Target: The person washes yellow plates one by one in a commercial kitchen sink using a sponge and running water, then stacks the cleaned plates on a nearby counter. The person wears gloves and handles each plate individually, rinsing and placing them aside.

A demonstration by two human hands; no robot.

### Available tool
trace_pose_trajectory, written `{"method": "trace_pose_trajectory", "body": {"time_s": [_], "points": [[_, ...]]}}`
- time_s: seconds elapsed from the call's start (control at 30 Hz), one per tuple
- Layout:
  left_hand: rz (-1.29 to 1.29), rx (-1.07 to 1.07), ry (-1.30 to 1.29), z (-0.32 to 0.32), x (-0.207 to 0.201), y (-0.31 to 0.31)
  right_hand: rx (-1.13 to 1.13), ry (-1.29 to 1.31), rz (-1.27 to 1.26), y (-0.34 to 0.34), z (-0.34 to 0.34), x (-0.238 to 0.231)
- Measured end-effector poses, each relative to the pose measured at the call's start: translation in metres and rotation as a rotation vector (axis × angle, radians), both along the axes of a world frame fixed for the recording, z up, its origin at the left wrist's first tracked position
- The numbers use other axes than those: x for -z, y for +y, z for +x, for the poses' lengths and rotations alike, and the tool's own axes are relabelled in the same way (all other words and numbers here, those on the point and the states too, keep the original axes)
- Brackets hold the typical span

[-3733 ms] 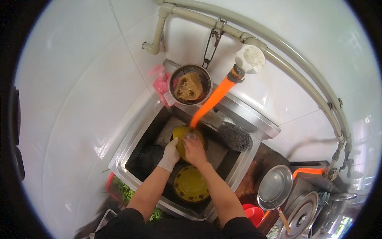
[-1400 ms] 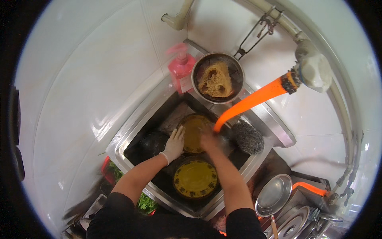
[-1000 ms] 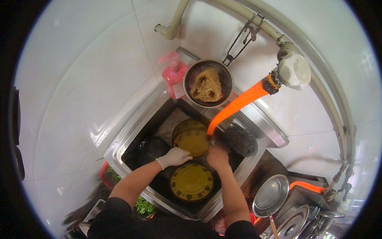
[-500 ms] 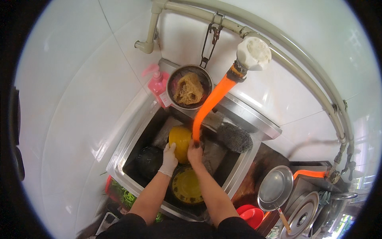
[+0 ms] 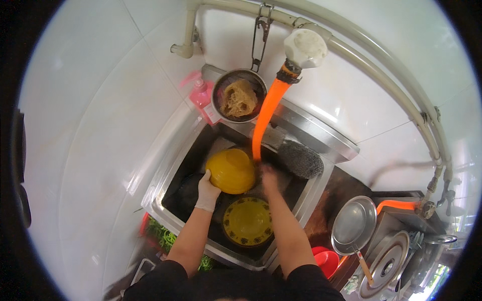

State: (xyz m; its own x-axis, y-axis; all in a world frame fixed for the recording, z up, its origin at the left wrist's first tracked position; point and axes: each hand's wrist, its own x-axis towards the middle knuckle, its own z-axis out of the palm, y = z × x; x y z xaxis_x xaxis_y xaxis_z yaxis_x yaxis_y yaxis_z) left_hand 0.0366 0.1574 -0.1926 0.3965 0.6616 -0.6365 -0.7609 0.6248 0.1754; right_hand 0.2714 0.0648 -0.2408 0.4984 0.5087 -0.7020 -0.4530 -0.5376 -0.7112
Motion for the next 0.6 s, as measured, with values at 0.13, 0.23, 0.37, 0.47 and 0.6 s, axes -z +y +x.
{"method": "trace_pose_trajectory", "body": {"time_s": [0.13, 0.23, 0.37, 0.47, 0.6], "points": [[0.145, 0.004, -0.012, -0.064, -0.044, -0.008, -0.02, 0.176, 0.032, -0.015, 0.0, -0.052], [0.297, 0.104, -0.064, -0.095, -0.087, -0.027, -0.556, -0.421, -0.055, -0.017, -0.004, -0.07], [0.561, 0.631, 0.377, -0.093, -0.136, -0.079, -0.571, -0.504, -0.08, 0.003, -0.006, -0.049], [1.376, 1.154, 0.683, -0.071, -0.144, -0.12, -0.827, -0.602, -0.141, 0.028, 0.001, -0.01], [1.684, 1.452, 0.647, -0.043, -0.124, -0.185, -1.088, -0.872, -0.101, 0.055, 0.001, 0.043]]}}
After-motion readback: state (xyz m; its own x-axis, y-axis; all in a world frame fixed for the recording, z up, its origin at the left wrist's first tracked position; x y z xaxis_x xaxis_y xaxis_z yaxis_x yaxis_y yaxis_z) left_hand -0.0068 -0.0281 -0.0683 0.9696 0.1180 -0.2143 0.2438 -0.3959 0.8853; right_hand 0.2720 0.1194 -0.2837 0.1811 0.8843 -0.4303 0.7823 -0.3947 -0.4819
